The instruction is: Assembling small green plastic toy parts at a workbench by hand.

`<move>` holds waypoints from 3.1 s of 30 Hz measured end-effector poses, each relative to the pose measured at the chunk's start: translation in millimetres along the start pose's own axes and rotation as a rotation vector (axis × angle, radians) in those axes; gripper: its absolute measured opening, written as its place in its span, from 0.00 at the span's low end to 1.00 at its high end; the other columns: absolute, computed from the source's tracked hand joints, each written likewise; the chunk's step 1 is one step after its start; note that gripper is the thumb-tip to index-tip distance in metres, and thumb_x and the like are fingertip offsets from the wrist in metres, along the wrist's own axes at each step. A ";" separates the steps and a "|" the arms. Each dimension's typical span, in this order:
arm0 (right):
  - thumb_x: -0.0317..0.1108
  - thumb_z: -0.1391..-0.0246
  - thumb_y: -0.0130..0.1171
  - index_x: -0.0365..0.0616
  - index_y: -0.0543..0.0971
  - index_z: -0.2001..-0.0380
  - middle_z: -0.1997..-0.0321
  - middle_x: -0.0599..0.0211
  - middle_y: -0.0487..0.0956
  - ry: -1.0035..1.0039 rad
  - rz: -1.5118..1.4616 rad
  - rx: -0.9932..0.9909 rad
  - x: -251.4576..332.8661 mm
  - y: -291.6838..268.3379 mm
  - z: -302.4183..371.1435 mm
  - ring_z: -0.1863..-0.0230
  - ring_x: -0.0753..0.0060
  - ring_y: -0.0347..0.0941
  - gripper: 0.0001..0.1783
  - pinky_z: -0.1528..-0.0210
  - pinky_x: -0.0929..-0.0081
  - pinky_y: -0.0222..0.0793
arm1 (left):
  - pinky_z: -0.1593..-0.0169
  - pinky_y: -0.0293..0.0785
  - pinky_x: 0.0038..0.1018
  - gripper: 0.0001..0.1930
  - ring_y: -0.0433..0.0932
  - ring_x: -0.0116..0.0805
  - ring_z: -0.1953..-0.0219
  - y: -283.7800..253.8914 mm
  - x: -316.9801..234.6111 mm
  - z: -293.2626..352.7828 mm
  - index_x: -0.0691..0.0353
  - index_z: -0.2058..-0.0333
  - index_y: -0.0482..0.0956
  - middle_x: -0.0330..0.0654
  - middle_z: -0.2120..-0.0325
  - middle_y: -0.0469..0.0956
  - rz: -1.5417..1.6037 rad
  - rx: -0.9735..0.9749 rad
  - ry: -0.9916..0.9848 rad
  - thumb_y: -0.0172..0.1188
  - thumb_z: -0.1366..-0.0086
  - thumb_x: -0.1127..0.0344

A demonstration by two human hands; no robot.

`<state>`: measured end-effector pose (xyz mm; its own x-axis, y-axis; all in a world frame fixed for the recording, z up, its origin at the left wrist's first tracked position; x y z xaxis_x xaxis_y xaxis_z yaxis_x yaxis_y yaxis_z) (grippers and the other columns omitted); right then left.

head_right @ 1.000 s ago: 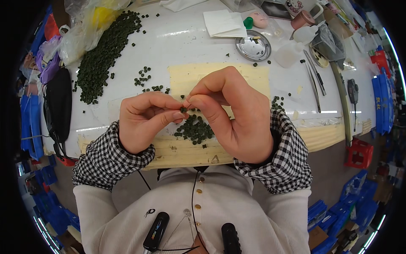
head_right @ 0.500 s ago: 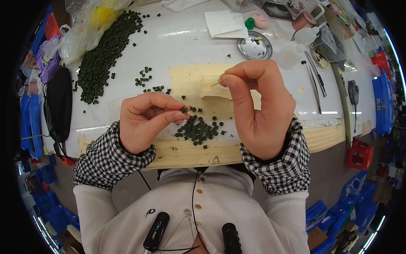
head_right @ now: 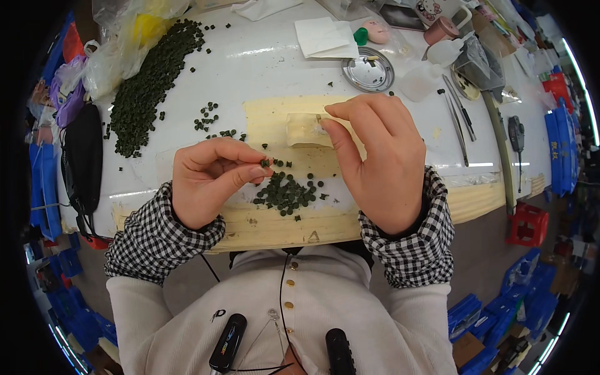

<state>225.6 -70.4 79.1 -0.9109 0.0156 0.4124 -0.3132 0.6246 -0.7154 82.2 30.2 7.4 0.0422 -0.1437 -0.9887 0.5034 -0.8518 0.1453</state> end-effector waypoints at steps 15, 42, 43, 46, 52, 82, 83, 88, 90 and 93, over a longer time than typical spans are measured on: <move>0.24 0.52 0.64 0.36 0.78 0.72 0.74 0.62 0.76 0.217 0.263 0.171 -75.3 -27.1 45.0 0.69 0.62 0.70 0.04 0.65 0.69 0.66 | 0.72 0.70 0.19 0.06 0.72 0.25 0.78 10.5 -3.9 -5.8 0.65 0.66 0.83 0.39 0.76 0.76 -0.566 0.154 0.134 0.66 0.44 0.77; 0.21 0.48 0.62 0.33 0.79 0.65 0.70 0.64 0.83 0.436 -0.149 0.031 -70.0 -30.0 45.3 0.68 0.79 0.79 0.07 0.62 0.82 0.73 | 0.66 0.71 0.29 0.07 0.70 0.36 0.70 5.1 -16.6 -19.4 0.62 0.67 0.81 0.37 0.74 0.73 -1.199 0.075 0.543 0.65 0.46 0.72; 0.21 0.47 0.61 0.32 0.79 0.64 0.69 0.63 0.83 0.435 -0.188 0.025 -64.5 -29.3 45.1 0.67 0.79 0.79 0.07 0.62 0.82 0.73 | 0.66 0.71 0.29 0.07 0.70 0.35 0.70 6.5 -17.1 -18.9 0.61 0.67 0.81 0.37 0.74 0.73 -1.212 0.077 0.553 0.65 0.46 0.72; 0.19 0.46 0.59 0.31 0.79 0.62 0.65 0.61 0.83 0.418 -0.329 0.037 -48.3 -25.4 45.9 0.64 0.77 0.80 0.07 0.60 0.82 0.74 | 0.66 0.72 0.29 0.06 0.71 0.35 0.70 10.6 -18.7 -18.7 0.61 0.69 0.80 0.37 0.74 0.73 -1.246 0.090 0.570 0.66 0.47 0.72; 0.18 0.44 0.57 0.30 0.78 0.59 0.61 0.57 0.83 0.544 -0.863 0.190 -25.5 5.6 49.8 0.58 0.72 0.81 0.09 0.53 0.78 0.76 | 0.68 0.75 0.28 0.06 0.76 0.37 0.72 15.2 -24.5 -15.2 0.63 0.71 0.79 0.39 0.73 0.77 -1.291 0.102 0.600 0.66 0.49 0.75; 0.23 0.42 0.58 0.31 0.78 0.57 0.61 0.62 0.82 0.494 -1.104 0.264 3.0 53.0 38.7 0.59 0.77 0.79 0.10 0.54 0.80 0.74 | 0.56 0.82 0.26 0.09 0.83 0.34 0.62 1.7 6.0 -4.4 0.71 0.59 0.76 0.50 0.65 0.81 0.209 0.048 -0.056 0.60 0.39 0.81; 0.24 0.42 0.59 0.31 0.78 0.57 0.62 0.62 0.82 0.493 -1.093 0.265 3.0 53.9 38.3 0.60 0.77 0.79 0.10 0.55 0.80 0.74 | 0.57 0.82 0.27 0.09 0.83 0.35 0.62 1.5 4.5 -3.3 0.72 0.59 0.76 0.51 0.65 0.81 0.193 0.043 -0.035 0.60 0.39 0.82; 0.24 0.43 0.60 0.33 0.80 0.60 0.65 0.63 0.82 0.466 -0.964 0.252 5.6 53.5 35.3 0.65 0.78 0.79 0.08 0.62 0.81 0.74 | 0.57 0.82 0.27 0.07 0.83 0.35 0.63 2.8 0.2 -1.2 0.73 0.62 0.77 0.51 0.66 0.81 0.158 0.022 0.002 0.59 0.40 0.84; 0.25 0.43 0.60 0.33 0.81 0.61 0.67 0.63 0.81 0.424 -0.927 0.221 6.6 51.4 33.6 0.67 0.78 0.78 0.08 0.64 0.82 0.74 | 0.57 0.82 0.27 0.06 0.83 0.35 0.63 3.2 -0.2 -1.1 0.74 0.63 0.78 0.52 0.66 0.81 0.191 0.011 0.012 0.59 0.40 0.84; 0.24 0.43 0.60 0.33 0.81 0.62 0.68 0.62 0.81 0.365 -0.848 0.206 8.1 47.7 31.2 0.68 0.77 0.78 0.07 0.65 0.82 0.73 | 0.57 0.82 0.26 0.06 0.83 0.35 0.63 3.3 0.0 -1.0 0.74 0.63 0.78 0.51 0.66 0.81 0.175 0.008 0.009 0.59 0.40 0.84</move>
<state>194.9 -64.8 30.8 -0.2285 -0.1155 0.9667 -0.9053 0.3903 -0.1674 84.7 27.9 7.9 0.1367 -0.2856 -0.9486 0.4810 -0.8180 0.3156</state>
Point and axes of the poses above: each hand's wrist, its own z-axis away from the middle knuckle, its own y-axis out of the palm, x = y × z, the point moved 9 cm from there along -z, towards the middle knuckle
